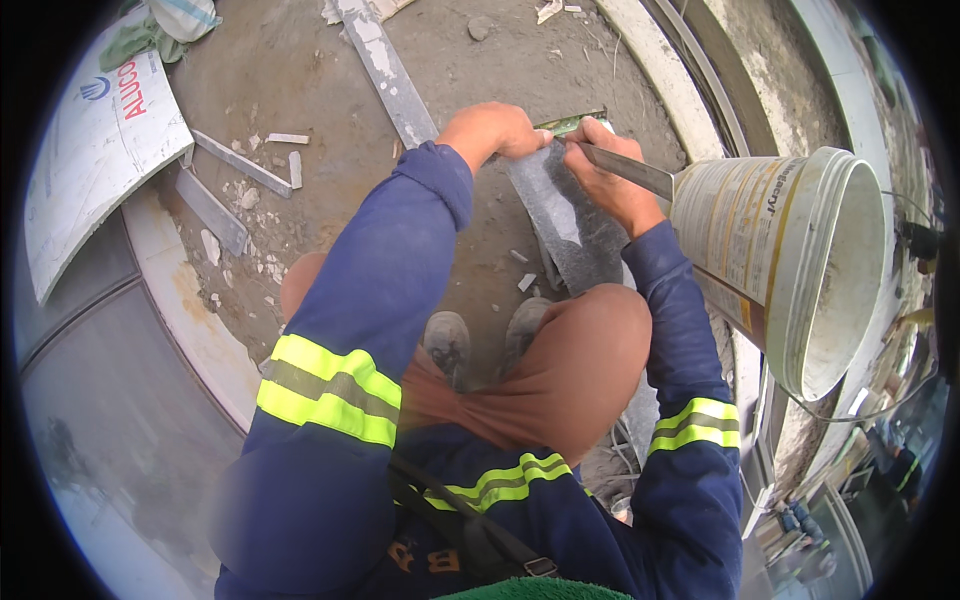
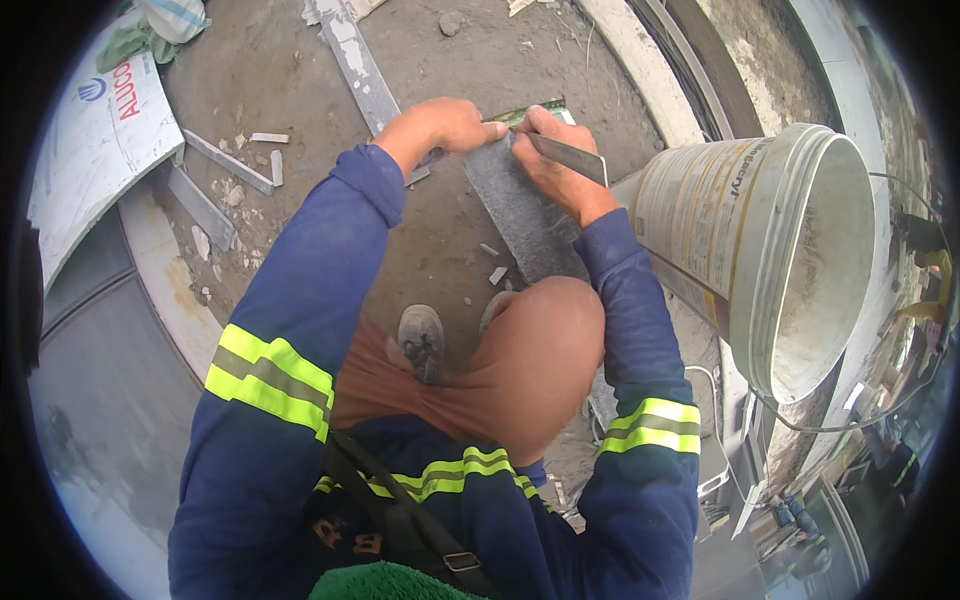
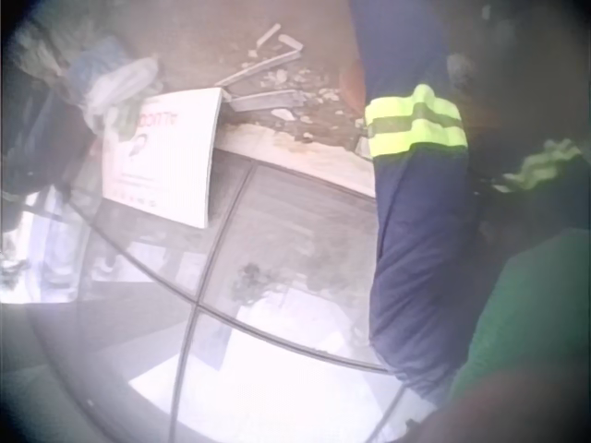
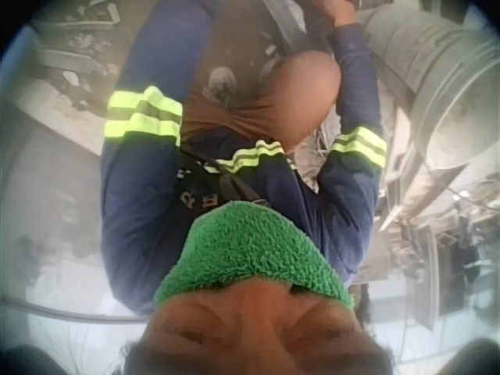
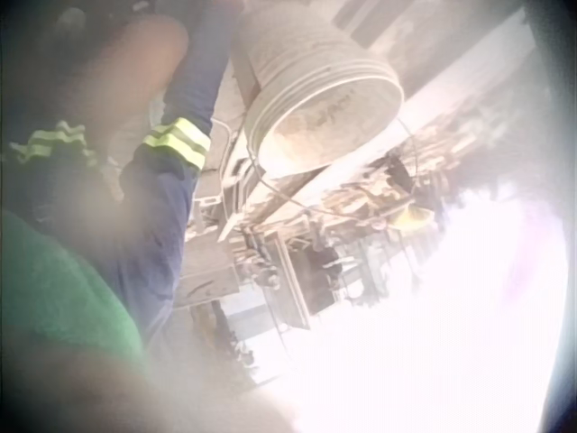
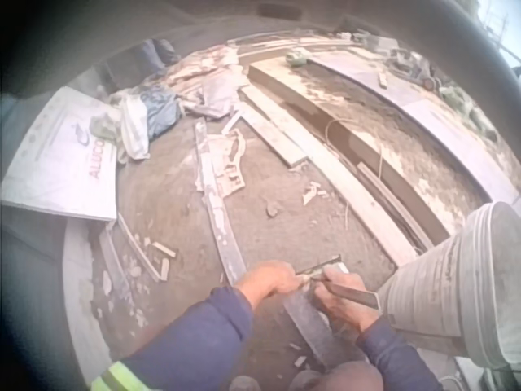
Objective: The person measures and marks a long metal profile using a tape measure and a marker, then positions the profile along a curved track and aligns it with a second profile. The person also briefly touches their face and adjusts the head-mounted camera.
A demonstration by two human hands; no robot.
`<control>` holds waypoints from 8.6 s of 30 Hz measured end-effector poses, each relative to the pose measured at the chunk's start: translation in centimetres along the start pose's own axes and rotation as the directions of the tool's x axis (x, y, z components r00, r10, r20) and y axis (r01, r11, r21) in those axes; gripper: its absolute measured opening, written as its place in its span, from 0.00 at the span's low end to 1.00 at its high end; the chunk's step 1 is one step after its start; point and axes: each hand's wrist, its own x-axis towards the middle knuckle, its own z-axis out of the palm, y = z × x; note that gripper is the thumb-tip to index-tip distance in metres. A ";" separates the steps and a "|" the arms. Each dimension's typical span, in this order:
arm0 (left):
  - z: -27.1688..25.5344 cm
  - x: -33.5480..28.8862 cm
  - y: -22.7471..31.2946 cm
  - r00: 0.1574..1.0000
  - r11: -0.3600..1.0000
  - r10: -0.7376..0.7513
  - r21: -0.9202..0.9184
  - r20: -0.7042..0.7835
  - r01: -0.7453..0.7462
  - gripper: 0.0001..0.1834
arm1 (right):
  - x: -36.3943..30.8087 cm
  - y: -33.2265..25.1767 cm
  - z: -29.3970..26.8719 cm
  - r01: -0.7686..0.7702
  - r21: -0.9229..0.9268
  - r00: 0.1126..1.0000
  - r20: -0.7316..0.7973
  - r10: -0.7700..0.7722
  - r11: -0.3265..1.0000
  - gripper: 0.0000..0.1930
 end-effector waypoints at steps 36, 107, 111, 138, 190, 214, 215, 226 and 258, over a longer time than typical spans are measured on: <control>6.9 -3.2 -4.6 0.995 0.667 -0.030 -0.743 -0.099 -0.054 0.35 | -2.4 1.8 2.9 0.252 -0.010 0.948 -0.201 -0.249 0.968 0.05; -12.6 -78.2 25.7 -0.035 0.592 0.696 -0.601 0.717 -0.538 0.27 | -57.4 -63.1 -12.1 0.325 0.909 -0.286 -0.169 0.943 0.262 0.38; -15.2 -87.6 29.1 -0.776 0.382 0.343 -0.833 0.529 -0.399 0.18 | -63.8 -60.4 -3.7 0.300 0.939 -0.576 0.039 0.816 0.167 0.36; 10.3 -114.7 40.0 -0.923 0.251 0.215 -0.931 0.320 -0.265 0.18 | -92.9 -49.3 0.9 0.345 0.935 -0.473 0.097 0.876 0.083 0.41; 79.4 -153.3 102.3 -0.936 0.223 -0.185 -0.940 -0.300 0.257 0.19 | -183.8 -39.3 -19.1 0.723 0.078 -0.689 0.014 0.724 0.686 0.22; 115.4 -167.9 132.3 -0.997 -0.594 -0.048 -0.804 0.062 -0.021 0.11 | -255.8 -37.2 -47.7 -0.177 0.478 -0.977 -0.191 -0.095 0.861 0.20; 115.8 -169.2 134.1 -0.993 -0.615 -0.035 -0.786 0.110 -0.066 0.11 | -259.2 -36.3 -49.1 -0.219 0.525 -0.969 -0.213 -0.121 0.822 0.21; 122.5 -168.2 148.1 -0.680 -0.278 0.387 -0.624 0.623 -0.730 0.15 | -287.8 -23.9 -54.5 -0.393 0.900 -0.914 -0.360 -0.185 0.189 0.29; 104.7 -165.9 142.3 -0.761 -0.837 0.382 0.153 -0.524 -0.525 0.16 | -226.5 -9.9 -57.6 -0.445 0.310 0.643 -0.542 0.541 0.840 0.36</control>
